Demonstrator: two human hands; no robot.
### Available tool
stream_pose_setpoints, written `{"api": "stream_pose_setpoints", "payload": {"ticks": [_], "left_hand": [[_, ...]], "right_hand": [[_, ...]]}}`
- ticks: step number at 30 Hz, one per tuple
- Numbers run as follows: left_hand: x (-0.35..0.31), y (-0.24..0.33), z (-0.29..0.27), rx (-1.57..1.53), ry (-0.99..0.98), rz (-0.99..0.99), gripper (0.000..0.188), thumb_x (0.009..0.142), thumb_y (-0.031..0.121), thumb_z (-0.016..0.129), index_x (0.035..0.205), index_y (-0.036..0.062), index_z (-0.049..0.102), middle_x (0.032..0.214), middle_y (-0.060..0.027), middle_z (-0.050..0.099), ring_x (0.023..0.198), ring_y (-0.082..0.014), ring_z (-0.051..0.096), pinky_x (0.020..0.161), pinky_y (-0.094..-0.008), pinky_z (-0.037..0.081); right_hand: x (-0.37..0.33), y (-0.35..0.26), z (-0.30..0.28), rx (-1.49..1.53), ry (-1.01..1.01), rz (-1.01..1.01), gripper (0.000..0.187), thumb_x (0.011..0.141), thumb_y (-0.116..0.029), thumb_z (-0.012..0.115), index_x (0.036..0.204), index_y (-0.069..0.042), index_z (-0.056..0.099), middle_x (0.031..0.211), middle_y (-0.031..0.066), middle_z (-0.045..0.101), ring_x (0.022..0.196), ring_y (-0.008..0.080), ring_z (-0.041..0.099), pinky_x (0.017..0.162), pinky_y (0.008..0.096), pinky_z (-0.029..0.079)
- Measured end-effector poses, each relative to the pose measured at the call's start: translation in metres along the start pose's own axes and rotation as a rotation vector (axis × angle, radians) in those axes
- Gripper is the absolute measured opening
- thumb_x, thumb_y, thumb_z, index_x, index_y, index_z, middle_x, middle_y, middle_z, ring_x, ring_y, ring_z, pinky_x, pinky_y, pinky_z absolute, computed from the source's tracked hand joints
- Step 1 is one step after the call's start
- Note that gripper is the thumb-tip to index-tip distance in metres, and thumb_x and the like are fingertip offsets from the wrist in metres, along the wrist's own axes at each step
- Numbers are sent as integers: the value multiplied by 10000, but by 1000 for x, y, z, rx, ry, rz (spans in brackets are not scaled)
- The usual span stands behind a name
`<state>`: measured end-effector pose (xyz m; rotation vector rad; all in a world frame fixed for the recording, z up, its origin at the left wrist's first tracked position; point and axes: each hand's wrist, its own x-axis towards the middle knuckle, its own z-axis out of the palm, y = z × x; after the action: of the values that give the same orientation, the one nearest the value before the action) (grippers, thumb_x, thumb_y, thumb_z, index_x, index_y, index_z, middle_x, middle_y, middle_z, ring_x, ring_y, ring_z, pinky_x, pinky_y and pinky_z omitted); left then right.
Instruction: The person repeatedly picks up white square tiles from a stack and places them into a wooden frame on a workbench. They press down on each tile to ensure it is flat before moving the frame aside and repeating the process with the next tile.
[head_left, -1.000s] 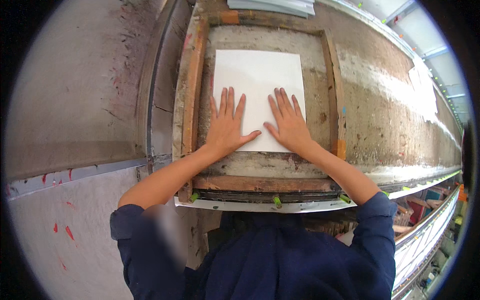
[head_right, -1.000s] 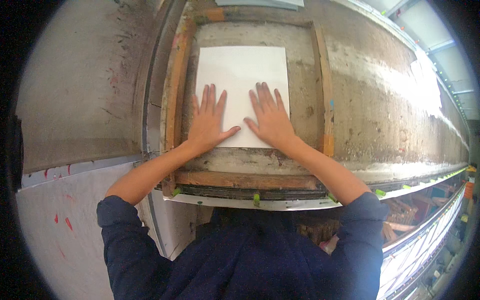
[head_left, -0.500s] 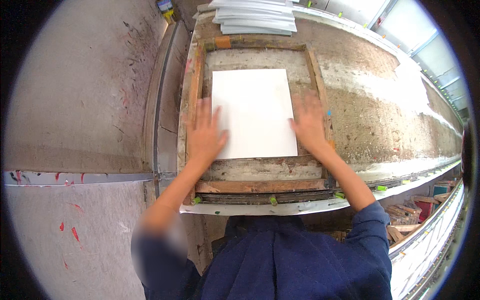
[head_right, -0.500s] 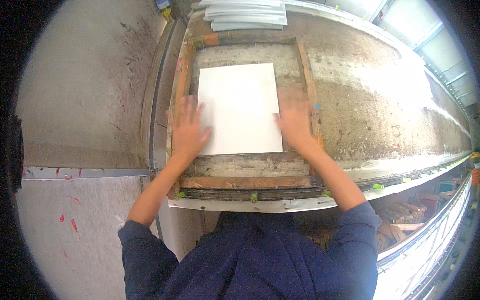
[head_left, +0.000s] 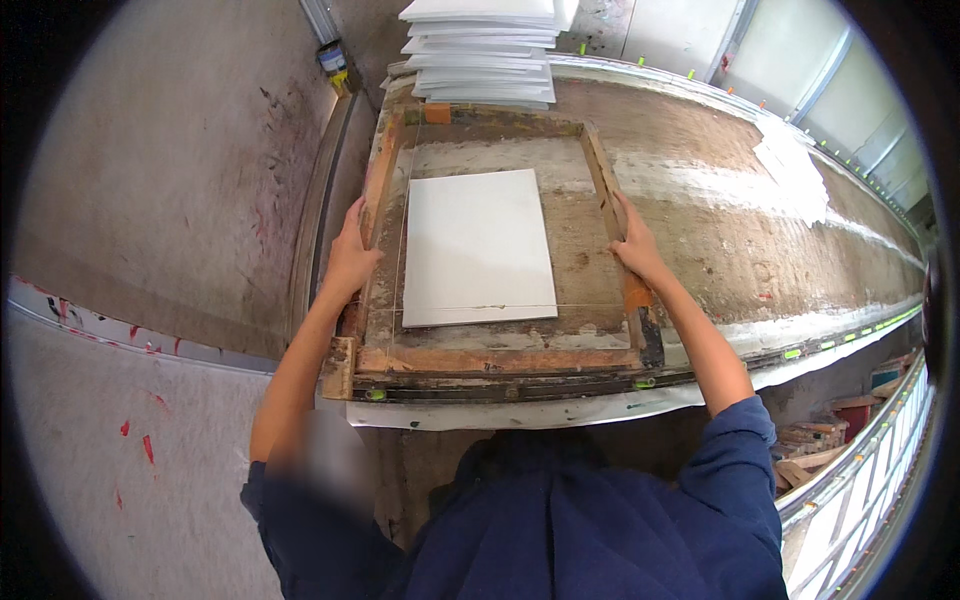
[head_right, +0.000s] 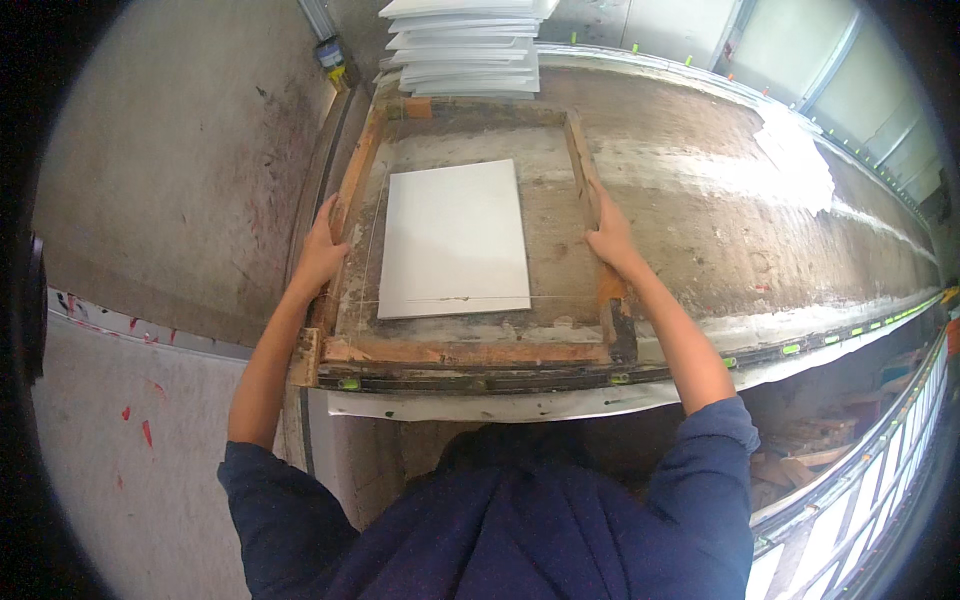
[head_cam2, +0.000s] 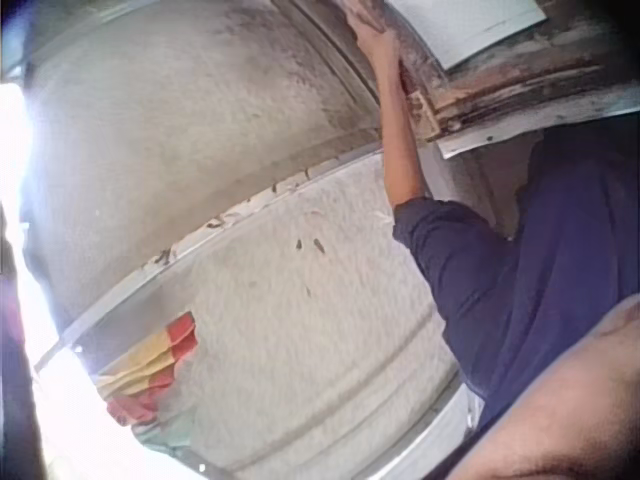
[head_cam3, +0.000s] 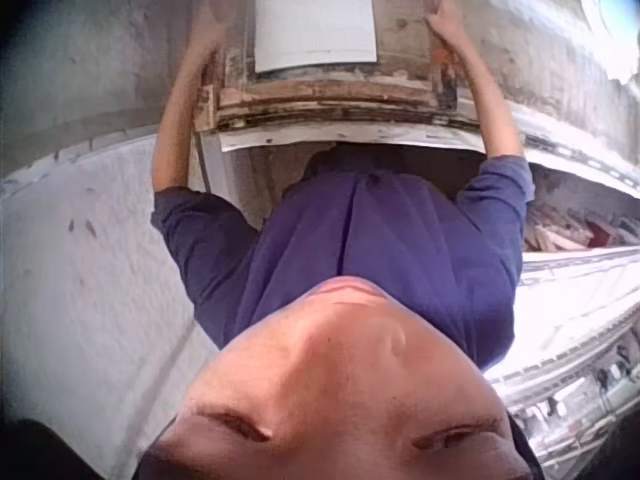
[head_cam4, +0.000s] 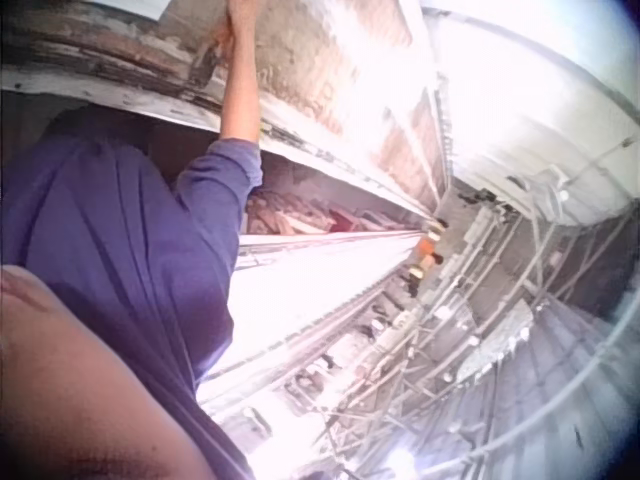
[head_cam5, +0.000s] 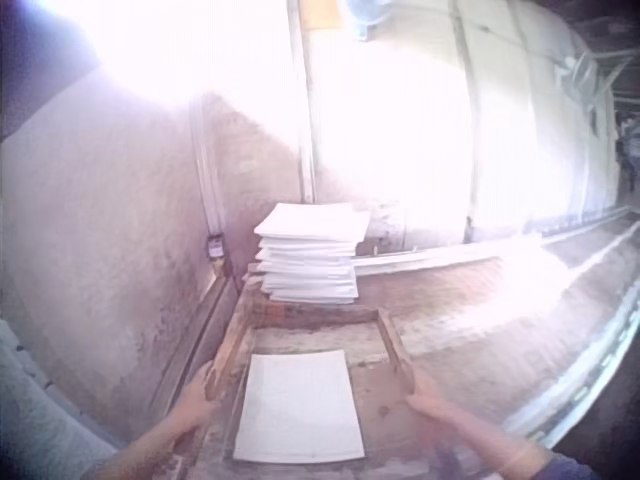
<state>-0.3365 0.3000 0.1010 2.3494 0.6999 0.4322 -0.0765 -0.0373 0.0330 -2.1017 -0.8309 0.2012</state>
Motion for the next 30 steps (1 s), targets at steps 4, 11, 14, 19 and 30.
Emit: {"api": "stream_pose_setpoints", "payload": {"ticks": [4,11,14,19,30], "left_hand": [[-8,60,18,-60,-37,18,764,675,-50,533,1377,98,266,1171,-275,528,1071,-401,540,900,-418,425],[-24,154,158,-263,-14,121,709,675,-86,477,1340,84,301,1267,-230,469,1179,-378,464,973,-398,383],[-22,185,205,-186,-5,150,707,717,-61,509,1364,104,277,1331,-188,423,1012,-329,560,885,-377,429],[-13,222,253,-271,-54,4,715,735,-77,523,1373,96,251,1372,-175,368,1206,-349,440,976,-392,375],[-14,192,297,-138,41,118,770,749,-73,521,1419,58,165,1426,-212,282,1283,-371,334,1049,-399,287]], "right_hand": [[-14,1,-61,14,1,108,872,648,48,617,1412,-182,263,1410,157,358,1297,320,339,1027,378,331],[-23,122,-181,-59,114,-22,842,662,96,600,1402,-162,290,1419,140,345,1318,290,310,1071,368,289],[-29,164,-218,-127,163,-13,804,677,82,622,1383,-133,304,1402,167,339,1293,332,333,1071,379,303],[-17,218,-234,-102,196,-89,803,693,96,589,1392,-166,292,1390,171,332,1285,354,332,1057,400,327],[-16,246,-226,-78,129,-1,835,709,101,550,1415,-203,223,1409,211,284,1271,401,332,1019,432,362]]}}
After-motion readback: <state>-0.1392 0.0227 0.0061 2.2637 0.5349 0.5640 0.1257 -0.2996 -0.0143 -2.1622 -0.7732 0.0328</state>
